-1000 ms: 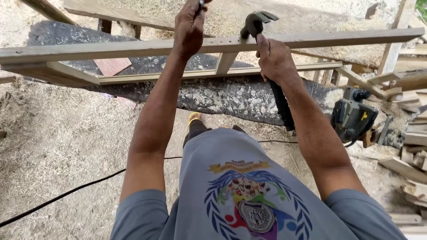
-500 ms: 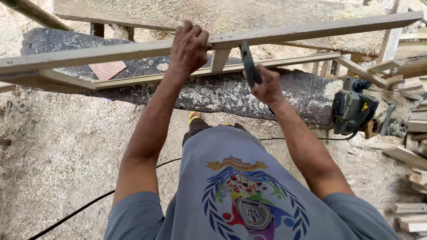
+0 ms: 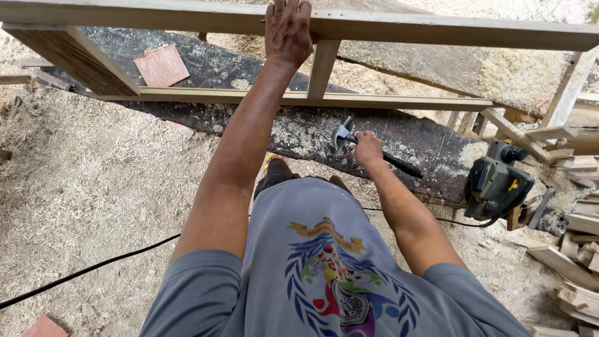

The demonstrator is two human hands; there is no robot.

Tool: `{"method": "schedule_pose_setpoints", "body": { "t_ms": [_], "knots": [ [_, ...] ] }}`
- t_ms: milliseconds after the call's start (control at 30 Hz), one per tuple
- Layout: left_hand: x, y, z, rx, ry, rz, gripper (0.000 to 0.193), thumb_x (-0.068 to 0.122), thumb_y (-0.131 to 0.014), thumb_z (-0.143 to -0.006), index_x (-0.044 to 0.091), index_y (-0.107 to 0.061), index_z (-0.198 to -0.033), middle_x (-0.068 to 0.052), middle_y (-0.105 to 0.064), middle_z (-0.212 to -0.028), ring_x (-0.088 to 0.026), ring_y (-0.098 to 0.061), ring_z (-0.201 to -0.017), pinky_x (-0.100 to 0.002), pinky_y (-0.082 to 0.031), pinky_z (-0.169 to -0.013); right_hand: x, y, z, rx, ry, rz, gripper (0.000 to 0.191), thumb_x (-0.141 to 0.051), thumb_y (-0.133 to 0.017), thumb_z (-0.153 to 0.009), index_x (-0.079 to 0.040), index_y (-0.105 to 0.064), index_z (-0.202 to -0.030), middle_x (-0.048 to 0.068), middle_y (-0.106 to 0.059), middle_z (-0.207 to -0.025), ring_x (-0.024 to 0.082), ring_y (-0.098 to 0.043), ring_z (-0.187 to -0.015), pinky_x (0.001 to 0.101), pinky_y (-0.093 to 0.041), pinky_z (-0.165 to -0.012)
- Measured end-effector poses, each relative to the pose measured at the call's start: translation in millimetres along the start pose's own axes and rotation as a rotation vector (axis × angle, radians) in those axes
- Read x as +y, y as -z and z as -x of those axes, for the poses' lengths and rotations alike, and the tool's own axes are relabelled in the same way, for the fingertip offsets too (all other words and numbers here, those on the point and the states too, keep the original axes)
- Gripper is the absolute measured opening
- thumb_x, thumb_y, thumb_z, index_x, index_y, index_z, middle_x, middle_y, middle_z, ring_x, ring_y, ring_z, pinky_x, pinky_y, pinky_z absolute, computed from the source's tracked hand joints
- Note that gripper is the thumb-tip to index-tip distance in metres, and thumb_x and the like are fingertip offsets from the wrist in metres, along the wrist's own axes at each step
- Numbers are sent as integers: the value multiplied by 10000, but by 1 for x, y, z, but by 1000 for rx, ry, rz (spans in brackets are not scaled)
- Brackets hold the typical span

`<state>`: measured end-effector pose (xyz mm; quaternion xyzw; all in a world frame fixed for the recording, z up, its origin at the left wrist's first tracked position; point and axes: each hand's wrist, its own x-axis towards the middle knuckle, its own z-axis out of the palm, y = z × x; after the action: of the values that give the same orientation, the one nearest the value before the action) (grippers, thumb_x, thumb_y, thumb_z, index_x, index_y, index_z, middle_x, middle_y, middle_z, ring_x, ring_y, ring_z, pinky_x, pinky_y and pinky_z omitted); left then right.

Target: The person hammers nails into a light wooden frame resting on a dark work beam, repositioning the frame and driving nails at several points. They then pick up a tape measure to measure a wooden rail and a plywood panel, and mark the plywood with a pencil.

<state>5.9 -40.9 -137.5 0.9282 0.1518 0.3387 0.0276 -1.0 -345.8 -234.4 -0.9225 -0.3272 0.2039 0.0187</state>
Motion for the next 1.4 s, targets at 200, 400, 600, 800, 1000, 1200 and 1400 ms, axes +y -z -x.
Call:
{"method": "schedule_pose_setpoints", "body": {
  "t_ms": [200, 400, 600, 800, 1000, 1200, 1400],
  "knots": [
    [-4, -10, -4, -24, 9, 1, 305, 2, -646, -770, 28, -701, -1069, -168, -625, -1216, -322, -533, -1173, -443, -495, -885, 11, 7, -25, -92, -16, -85, 301, -111, -653, -927, -93, -669, -1227, 233, -607, -1247, 431, -614, -1169, 511, -513, -1004],
    [-5, -12, -11, -76, 15, -20, 230, 14, -667, -788, 36, -697, -1015, -168, -633, -1141, -322, -533, -1138, -464, -488, -915, -1, 23, -50, 41, -39, -326, 392, -272, -769, -872, -47, -670, -1177, 222, -657, -1106, 429, -646, -1076, 488, -526, -943],
    [-3, -4, -22, -481, -100, -97, 306, 236, -782, -719, 59, -662, -939, -130, -618, -884, -265, -569, -983, -445, -460, -914, -16, 25, -65, 17, -143, -789, 455, -356, -812, -906, 2, -672, -1150, 134, -687, -938, 321, -688, -889, 434, -538, -799],
    [-11, -10, -11, -244, -358, -176, 415, 127, -761, -752, 100, -594, -1131, -27, -531, -722, -159, -510, -688, -338, -415, -712, -29, 14, -79, -223, -548, -1428, 608, -458, -728, -920, 37, -564, -1234, 193, -661, -1036, 295, -703, -895, 393, -617, -773],
    [-3, -4, 12, -464, -281, -63, 315, 50, -715, -695, 91, -569, -970, -15, -469, -657, -153, -431, -595, -344, -360, -589, -26, 10, -83, -185, -601, -1679, 837, -540, -715, -891, 11, -419, -1447, 292, -586, -1228, 369, -668, -1046, 443, -629, -859],
    [1, 47, 12, -296, -290, -36, 211, 105, -741, -774, 77, -591, -919, -9, -457, -634, -146, -428, -580, -354, -370, -563, -5, 13, -57, -151, -575, -2036, 990, -568, -745, -851, -51, -243, -1529, 303, -535, -1285, 420, -597, -1199, 522, -604, -938],
    [-2, 129, -12, -253, -238, -17, 221, 106, -789, -797, 77, -606, -918, -37, -507, -660, -165, -476, -589, -349, -419, -554, 15, 45, -50, 95, 191, -2375, 518, -381, -818, -885, -105, -609, -1270, 107, -662, -1224, 285, -610, -1310, 522, -499, -1091]
  ]
}}
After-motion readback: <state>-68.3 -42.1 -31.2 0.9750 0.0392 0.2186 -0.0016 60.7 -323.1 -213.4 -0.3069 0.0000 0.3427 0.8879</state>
